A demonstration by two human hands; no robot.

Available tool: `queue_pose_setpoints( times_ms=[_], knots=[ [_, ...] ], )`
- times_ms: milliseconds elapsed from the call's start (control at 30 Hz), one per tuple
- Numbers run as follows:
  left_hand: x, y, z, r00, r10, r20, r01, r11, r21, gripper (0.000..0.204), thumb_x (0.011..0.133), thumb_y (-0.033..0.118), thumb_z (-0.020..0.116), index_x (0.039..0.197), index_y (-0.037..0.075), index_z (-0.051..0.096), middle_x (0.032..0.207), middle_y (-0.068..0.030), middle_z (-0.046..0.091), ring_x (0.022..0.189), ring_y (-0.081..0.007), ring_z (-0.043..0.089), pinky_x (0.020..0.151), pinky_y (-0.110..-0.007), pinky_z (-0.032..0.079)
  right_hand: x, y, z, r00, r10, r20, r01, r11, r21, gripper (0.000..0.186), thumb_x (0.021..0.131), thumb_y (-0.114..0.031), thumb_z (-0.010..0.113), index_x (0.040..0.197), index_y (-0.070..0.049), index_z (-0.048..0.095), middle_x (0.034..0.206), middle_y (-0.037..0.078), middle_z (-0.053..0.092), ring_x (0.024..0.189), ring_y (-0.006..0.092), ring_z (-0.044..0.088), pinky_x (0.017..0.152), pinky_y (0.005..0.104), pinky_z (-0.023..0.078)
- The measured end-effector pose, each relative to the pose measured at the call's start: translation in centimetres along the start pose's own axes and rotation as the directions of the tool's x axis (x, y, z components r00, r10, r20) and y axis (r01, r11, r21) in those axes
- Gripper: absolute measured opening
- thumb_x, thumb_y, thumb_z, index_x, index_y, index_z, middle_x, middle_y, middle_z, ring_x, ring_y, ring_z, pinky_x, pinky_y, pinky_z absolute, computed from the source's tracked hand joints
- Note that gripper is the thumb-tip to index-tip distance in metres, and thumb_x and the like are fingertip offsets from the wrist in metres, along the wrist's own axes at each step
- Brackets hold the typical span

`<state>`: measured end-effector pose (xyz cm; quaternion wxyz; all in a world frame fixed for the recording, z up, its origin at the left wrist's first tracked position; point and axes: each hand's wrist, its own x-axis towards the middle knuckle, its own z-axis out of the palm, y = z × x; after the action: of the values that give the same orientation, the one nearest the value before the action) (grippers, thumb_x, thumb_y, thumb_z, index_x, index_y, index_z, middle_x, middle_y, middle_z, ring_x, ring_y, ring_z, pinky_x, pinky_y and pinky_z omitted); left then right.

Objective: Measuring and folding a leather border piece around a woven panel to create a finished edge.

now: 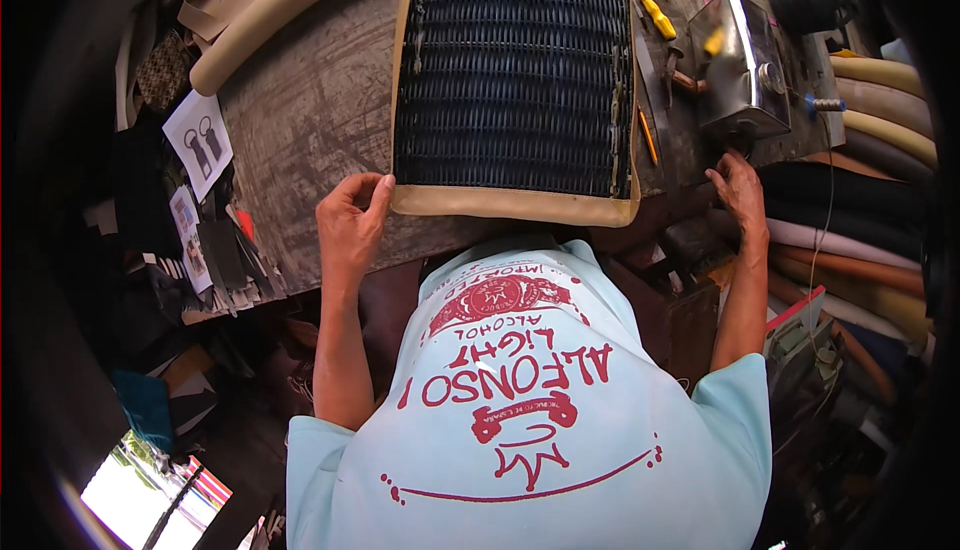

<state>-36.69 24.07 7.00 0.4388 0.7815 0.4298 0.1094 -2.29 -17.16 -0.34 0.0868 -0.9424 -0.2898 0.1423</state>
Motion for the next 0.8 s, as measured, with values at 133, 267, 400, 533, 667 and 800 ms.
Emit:
queue_pose_setpoints(
  times_ms=[133, 267, 400, 533, 667, 800],
  knots=[
    [2.4, 1.8, -1.3, 0.970, -0.036, 0.239, -0.029, 0.965, 0.260, 0.023, 0.093, 0.018, 0.066, 0.088, -0.003, 0.071, 0.064, -0.0052, 0.065, 0.062, -0.0104, 0.062, 0.060, -0.027, 0.049, -3.5, -9.5, -3.0, 0.991, 0.127, -0.041, -0.097, 0.895, 0.436, 0.021, 0.086, -0.009, 0.069, 0.101, 0.004, 0.060, 0.095, 0.011, 0.065, 0.077, 0.0188, 0.060, 0.070, 0.0321, 0.050],
    [4.6, -0.9, -1.8, 0.922, -0.067, 0.381, 0.029, 0.994, 0.105, 0.025, 0.095, 0.019, 0.062, 0.090, -0.004, 0.069, 0.069, -0.0066, 0.067, 0.066, -0.0108, 0.065, 0.062, -0.027, 0.051, -10.1, -24.2, -2.2, 0.992, -0.071, 0.107, -0.089, 0.213, 0.973, 0.016, 0.092, 0.003, 0.058, 0.106, -0.001, 0.052, 0.144, 0.021, 0.050, 0.087, 0.0105, 0.064, 0.073, 0.0239, 0.051],
    [5.4, -2.1, -2.5, 0.829, -0.106, 0.549, 0.235, 0.957, -0.171, 0.020, 0.097, 0.015, 0.058, 0.097, -0.004, 0.064, 0.083, -0.0067, 0.068, 0.072, -0.0129, 0.068, 0.070, -0.029, 0.059, -11.9, -33.5, 2.4, 0.953, -0.278, 0.120, -0.095, 0.102, 0.990, 0.031, 0.091, 0.004, 0.054, 0.120, 0.002, 0.046, 0.144, 0.019, 0.046, 0.081, 0.0126, 0.066, 0.072, 0.0262, 0.054],
    [6.2, -2.5, -2.7, 0.772, -0.091, 0.629, 0.294, 0.928, -0.227, 0.019, 0.098, 0.014, 0.054, 0.096, -0.003, 0.064, 0.086, -0.0067, 0.068, 0.076, -0.0129, 0.068, 0.075, -0.029, 0.058, -11.4, -38.6, 6.1, 0.948, -0.285, 0.139, -0.141, 0.014, 0.990, 0.070, 0.091, 0.005, 0.048, 0.155, -0.005, 0.021, 0.114, 0.010, 0.045, 0.079, 0.0135, 0.064, 0.071, 0.0255, 0.053],
    [7.1, -3.1, -2.8, 0.723, -0.057, 0.689, 0.282, 0.934, -0.219, 0.021, 0.098, 0.014, 0.053, 0.095, -0.004, 0.064, 0.085, -0.0069, 0.067, 0.076, -0.0129, 0.068, 0.075, -0.028, 0.058, -11.2, -41.4, 8.3, 0.962, -0.237, 0.134, -0.152, -0.060, 0.987, 0.072, 0.090, 0.005, 0.047, 0.155, -0.004, 0.017, 0.123, 0.013, 0.044, 0.079, 0.0152, 0.064, 0.075, 0.0286, 0.053],
    [7.7, -3.9, -2.7, 0.663, -0.050, 0.747, 0.334, 0.912, -0.236, 0.025, 0.097, 0.015, 0.051, 0.090, -0.005, 0.064, 0.083, -0.0068, 0.066, 0.076, -0.0125, 0.065, 0.076, -0.029, 0.056, -11.2, -42.8, 10.2, 0.979, -0.199, 0.052, -0.028, 0.119, 0.992, 0.078, 0.087, 0.006, 0.048, 0.156, -0.003, 0.012, 0.125, 0.016, 0.047, 0.077, 0.0176, 0.064, 0.079, 0.0327, 0.053]
  ],
)
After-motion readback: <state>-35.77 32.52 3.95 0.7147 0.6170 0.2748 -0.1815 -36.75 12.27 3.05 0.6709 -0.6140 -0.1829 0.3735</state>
